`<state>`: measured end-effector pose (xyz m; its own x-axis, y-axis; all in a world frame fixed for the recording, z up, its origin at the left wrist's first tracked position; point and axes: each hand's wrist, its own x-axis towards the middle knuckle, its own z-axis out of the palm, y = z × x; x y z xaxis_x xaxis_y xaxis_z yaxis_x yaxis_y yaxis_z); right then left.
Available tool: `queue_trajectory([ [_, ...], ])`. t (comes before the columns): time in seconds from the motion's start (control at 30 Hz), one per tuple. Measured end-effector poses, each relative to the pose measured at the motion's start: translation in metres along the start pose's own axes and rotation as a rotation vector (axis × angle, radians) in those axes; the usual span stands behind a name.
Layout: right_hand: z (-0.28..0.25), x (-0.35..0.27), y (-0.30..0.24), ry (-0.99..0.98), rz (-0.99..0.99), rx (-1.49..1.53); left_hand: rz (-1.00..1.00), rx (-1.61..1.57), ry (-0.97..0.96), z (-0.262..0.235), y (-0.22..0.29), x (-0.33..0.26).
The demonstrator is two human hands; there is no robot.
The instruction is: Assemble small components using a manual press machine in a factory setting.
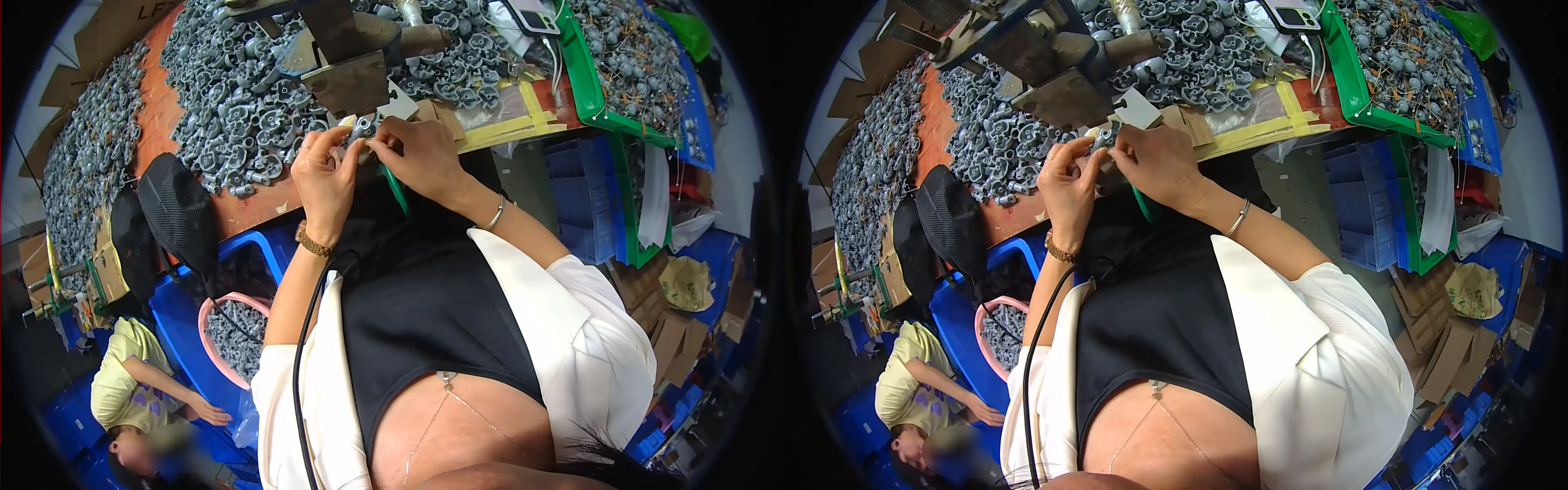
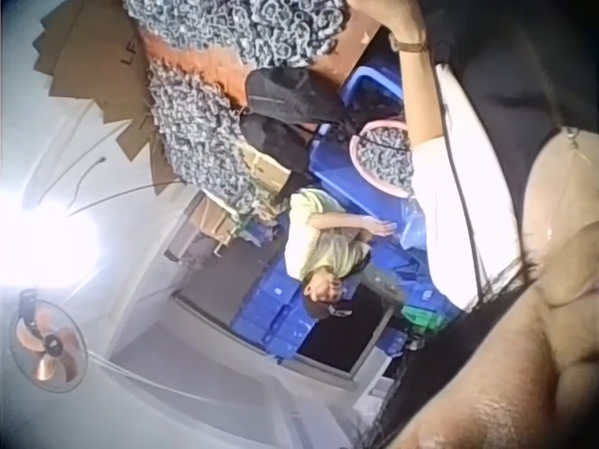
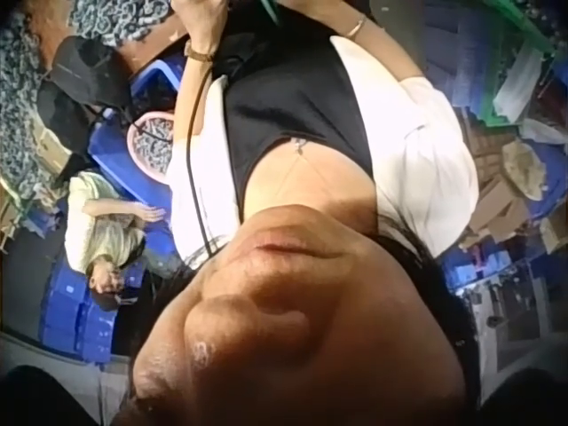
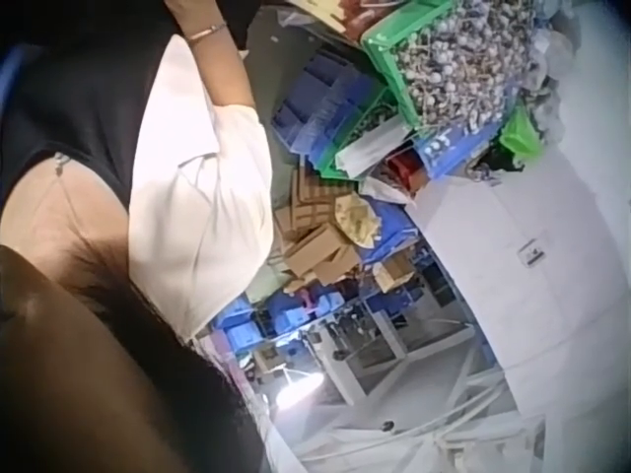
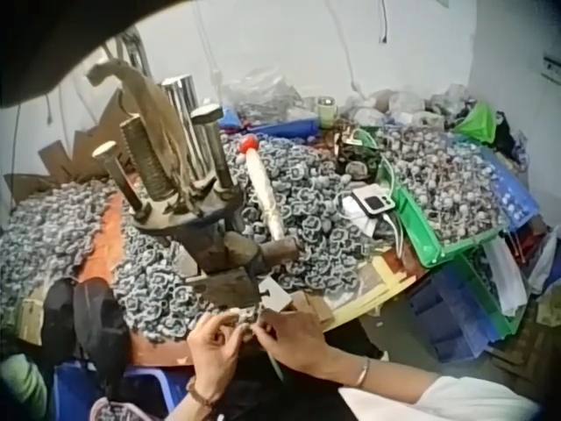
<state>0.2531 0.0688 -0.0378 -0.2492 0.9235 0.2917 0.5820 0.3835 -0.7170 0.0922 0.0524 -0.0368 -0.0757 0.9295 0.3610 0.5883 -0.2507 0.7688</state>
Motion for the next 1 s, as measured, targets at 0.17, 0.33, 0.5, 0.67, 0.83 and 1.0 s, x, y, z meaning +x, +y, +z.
queue_trajectory([
  [0.17, -0.011, 0.004, 0.003, 0.018, -0.044, -0.04, 0.036, -0.139, -0.162, -0.005, -0.006, 0.02],
  [0.33, -0.062, 0.057, 0.02, 0.167, 0.081, 0.164, 0.084, 0.029, -0.091, -0.005, 0.006, 0.02],
  [0.5, -0.107, 0.162, 0.027, -0.047, -0.06, 1.166, 0.071, 0.059, -0.076, 0.004, 0.037, 0.012],
  [0.67, -0.158, 0.093, -0.077, 0.328, -0.36, 0.649, 0.05, 0.04, -0.03, 0.007, 0.046, 0.01],
  [0.83, -0.136, -0.017, -0.045, 0.423, -0.845, 0.224, 0.056, 0.018, -0.11, 0.006, 0.05, 0.012],
  [1.0, -0.202, 0.03, -0.044, 0.202, -0.94, 0.042, 0.169, 0.382, -0.101, -0.005, 0.072, 0.018],
])
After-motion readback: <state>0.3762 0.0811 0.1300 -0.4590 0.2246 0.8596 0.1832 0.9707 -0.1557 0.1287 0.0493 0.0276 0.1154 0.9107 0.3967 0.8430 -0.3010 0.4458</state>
